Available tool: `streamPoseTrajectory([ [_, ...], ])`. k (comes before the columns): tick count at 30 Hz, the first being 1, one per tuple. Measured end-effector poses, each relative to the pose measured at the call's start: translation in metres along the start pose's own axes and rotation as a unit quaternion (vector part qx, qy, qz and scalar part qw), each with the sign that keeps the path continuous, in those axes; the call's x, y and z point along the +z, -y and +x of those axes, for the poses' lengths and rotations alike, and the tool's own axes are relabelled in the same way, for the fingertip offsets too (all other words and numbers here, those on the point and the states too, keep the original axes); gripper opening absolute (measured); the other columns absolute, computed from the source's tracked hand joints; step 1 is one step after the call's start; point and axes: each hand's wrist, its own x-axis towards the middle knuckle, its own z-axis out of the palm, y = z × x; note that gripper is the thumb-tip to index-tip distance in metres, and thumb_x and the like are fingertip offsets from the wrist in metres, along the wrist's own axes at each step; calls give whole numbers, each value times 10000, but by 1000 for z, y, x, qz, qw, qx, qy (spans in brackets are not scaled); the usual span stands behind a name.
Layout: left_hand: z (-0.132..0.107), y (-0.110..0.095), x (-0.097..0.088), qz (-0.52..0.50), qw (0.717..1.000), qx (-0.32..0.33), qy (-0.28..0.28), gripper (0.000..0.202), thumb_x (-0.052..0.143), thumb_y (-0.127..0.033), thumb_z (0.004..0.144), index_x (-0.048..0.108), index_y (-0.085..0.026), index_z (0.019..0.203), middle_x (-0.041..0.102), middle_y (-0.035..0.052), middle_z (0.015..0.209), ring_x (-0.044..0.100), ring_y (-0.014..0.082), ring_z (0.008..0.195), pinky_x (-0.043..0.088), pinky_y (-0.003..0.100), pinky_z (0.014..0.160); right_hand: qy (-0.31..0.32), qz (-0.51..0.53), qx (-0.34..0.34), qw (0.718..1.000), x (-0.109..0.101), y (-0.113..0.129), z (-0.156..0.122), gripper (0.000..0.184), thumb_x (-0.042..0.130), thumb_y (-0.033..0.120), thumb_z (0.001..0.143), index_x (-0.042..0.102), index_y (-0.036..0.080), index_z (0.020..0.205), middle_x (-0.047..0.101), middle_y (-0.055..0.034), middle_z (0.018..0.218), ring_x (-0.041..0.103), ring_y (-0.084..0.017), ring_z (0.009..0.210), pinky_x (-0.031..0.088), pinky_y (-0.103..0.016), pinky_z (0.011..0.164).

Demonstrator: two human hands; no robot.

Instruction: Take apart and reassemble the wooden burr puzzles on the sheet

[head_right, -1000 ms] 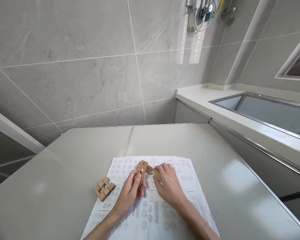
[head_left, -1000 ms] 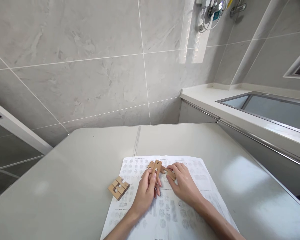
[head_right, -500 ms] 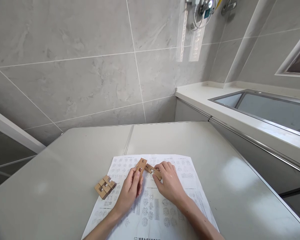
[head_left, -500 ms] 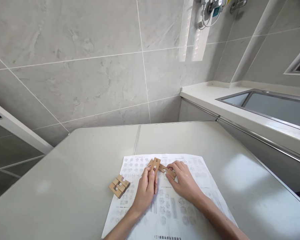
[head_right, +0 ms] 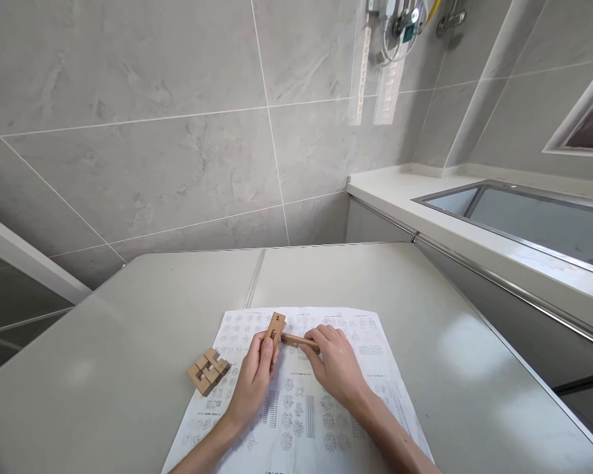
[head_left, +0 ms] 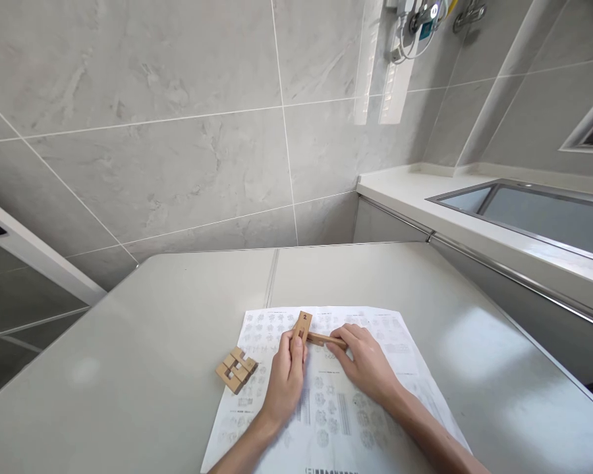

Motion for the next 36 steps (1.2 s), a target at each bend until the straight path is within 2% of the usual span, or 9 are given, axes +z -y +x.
streamPoseTrajectory([
  [7,0,4,0,15,1000,1,0,436,437,-679,1107,557,-261,1069,476,-14,789,449,206,682,407,333,643,-20,100,102,990,-7,3,2,327,477,538,1123,610,274,984,761,-37,790,670,-249,651,475,-351,591],
  [12,1,7,0,25,1000,4,0,453,438,-696,1096,568,-263,1072,479,-17,789,455,208,671,406,324,635,7,204,114,972,-13,11,6,451,486,665,1096,606,257,943,765,-39,797,684,-214,645,536,-333,627],
  [16,1,9,0,35,999,11,-1,441,441,-681,1102,569,-260,1118,467,-34,779,458,197,670,405,309,643,37,255,110,960,-13,16,7,493,521,715,1059,616,247,935,754,-31,779,666,-200,628,537,-329,641],
  [24,-1,3,-1,61,998,28,0,328,502,-550,1110,594,-249,1203,613,0,854,566,233,776,465,356,778,65,279,108,952,-12,17,4,450,557,668,1064,639,236,967,744,-24,760,637,-192,627,524,-326,636],
  [28,-2,1,0,67,997,37,-2,288,530,-494,1102,600,-252,1243,639,10,865,626,269,865,492,386,840,75,277,106,952,-12,18,4,430,557,646,1071,644,238,963,734,-13,720,633,-195,618,518,-325,634],
  [33,-4,2,2,76,996,51,2,273,536,-469,1106,603,-264,1273,640,7,799,688,308,956,528,441,918,91,277,112,950,-15,23,3,378,560,586,1077,620,250,915,706,16,656,577,-176,548,467,-299,578],
  [36,-5,2,3,83,995,60,8,314,491,-467,1129,589,-259,1343,701,45,873,709,326,1041,533,482,980,95,279,117,949,-17,25,3,337,566,526,1077,608,252,884,678,30,618,534,-165,534,439,-291,570],
])
